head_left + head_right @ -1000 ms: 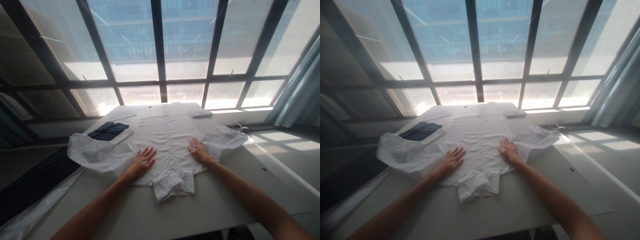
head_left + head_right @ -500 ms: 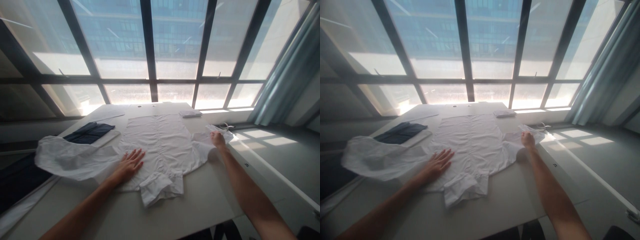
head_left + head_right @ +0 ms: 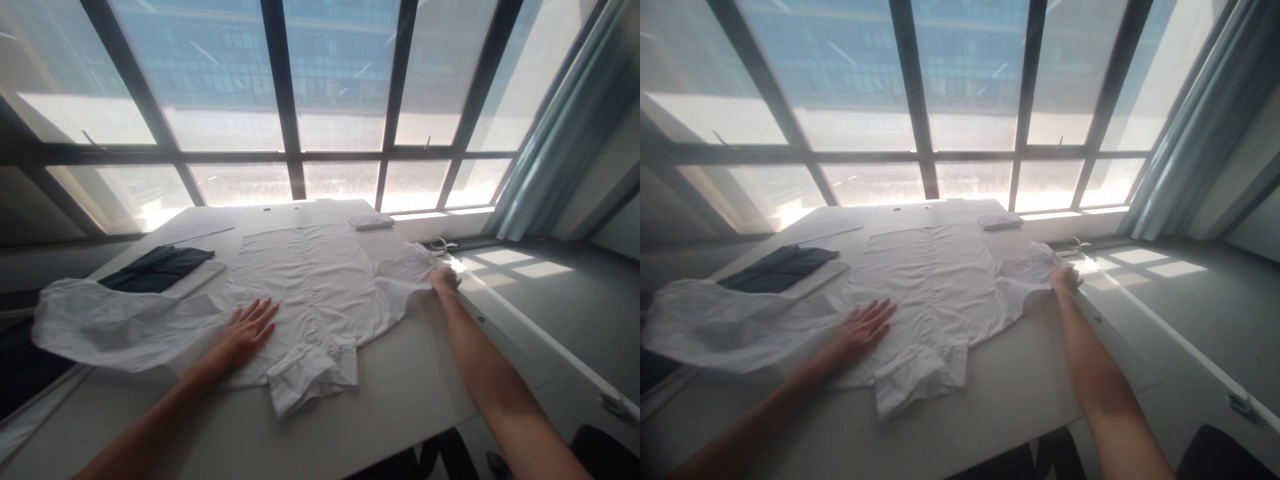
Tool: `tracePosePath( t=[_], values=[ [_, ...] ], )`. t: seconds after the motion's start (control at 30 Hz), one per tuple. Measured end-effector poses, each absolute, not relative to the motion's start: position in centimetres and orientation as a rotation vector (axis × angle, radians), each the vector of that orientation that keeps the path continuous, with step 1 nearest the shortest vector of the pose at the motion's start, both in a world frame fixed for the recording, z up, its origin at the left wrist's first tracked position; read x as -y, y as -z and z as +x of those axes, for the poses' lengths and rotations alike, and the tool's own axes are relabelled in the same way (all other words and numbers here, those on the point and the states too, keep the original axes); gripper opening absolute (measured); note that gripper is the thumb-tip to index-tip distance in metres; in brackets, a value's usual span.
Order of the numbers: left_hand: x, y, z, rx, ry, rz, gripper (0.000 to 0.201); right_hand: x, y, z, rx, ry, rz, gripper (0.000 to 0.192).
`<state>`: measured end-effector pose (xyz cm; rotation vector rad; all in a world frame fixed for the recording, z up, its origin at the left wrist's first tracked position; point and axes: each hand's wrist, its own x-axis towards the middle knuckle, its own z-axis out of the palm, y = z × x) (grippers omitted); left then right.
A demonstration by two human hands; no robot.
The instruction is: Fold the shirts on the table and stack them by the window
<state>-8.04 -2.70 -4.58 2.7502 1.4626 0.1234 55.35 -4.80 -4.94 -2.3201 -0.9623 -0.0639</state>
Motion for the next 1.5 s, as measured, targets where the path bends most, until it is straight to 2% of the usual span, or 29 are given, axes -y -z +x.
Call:
tracePosePath(
  t=[0.13, 0.3, 0.57, 0.83, 0.93, 1.0, 1.1, 1.2, 1.3, 1.4, 1.5],
  values=[
    [2.6, 4.8, -8.1, -1.44, -0.175, 2.752, 0.058, 3.6, 4.2, 54.5, 0.944, 0.19, -2.131, 0.052],
    [2.7, 4.7, -8.1, -1.42, -0.225, 2.748, 0.058, 2.8, 2.0, 51.1, 1.205, 0.334, -1.665, 0.059],
    [2.8, 4.5, -8.0, -1.421, -0.19, 2.732, 0.058, 4.9, -1.5, 41.3, 1.672, 0.188, -1.275, 0.066],
    [3.5, 3.7, -7.4, -1.45, -0.129, 2.716, 0.059, 7.7, -2.1, 36.8, 2.132, -0.451, -1.16, 0.036],
    [3.7, 3.2, -7.5, -1.457, -0.097, 2.69, 0.06, 8.1, -2.4, 36.5, 2.157, -0.711, -1.11, 0.031],
    [3.5, 3.0, -7.7, -1.443, -0.107, 2.665, 0.061, 7.7, -2.6, 36.9, 2.038, -0.7, -1.114, 0.031],
    [2.5, 2.5, -7.3, -1.377, -0.293, 2.57, 0.06, 6.2, -2.5, 39.0, 1.718, -0.421, -1.221, 0.032],
    [1.1, 1.1, -3.9, -1.226, -0.689, 2.425, 0.053, 4.4, -1.3, 42.0, 1.409, -0.167, -1.376, 0.037],
    [-0.3, -0.8, 3.0, -1.123, -0.933, 2.35, 0.041, 3.3, 0.9, 44.8, 1.229, -0.113, -1.542, 0.039],
    [-1.6, -2.2, 11.0, -1.14, -0.814, 2.39, 0.039, 2.9, 3.2, 46.4, 1.131, -0.197, -1.659, 0.039],
    [-3.1, -2.4, 17.2, -1.173, -0.651, 2.419, 0.054, 2.7, 4.8, 47.0, 1.106, -0.266, -1.665, 0.039]
  ],
)
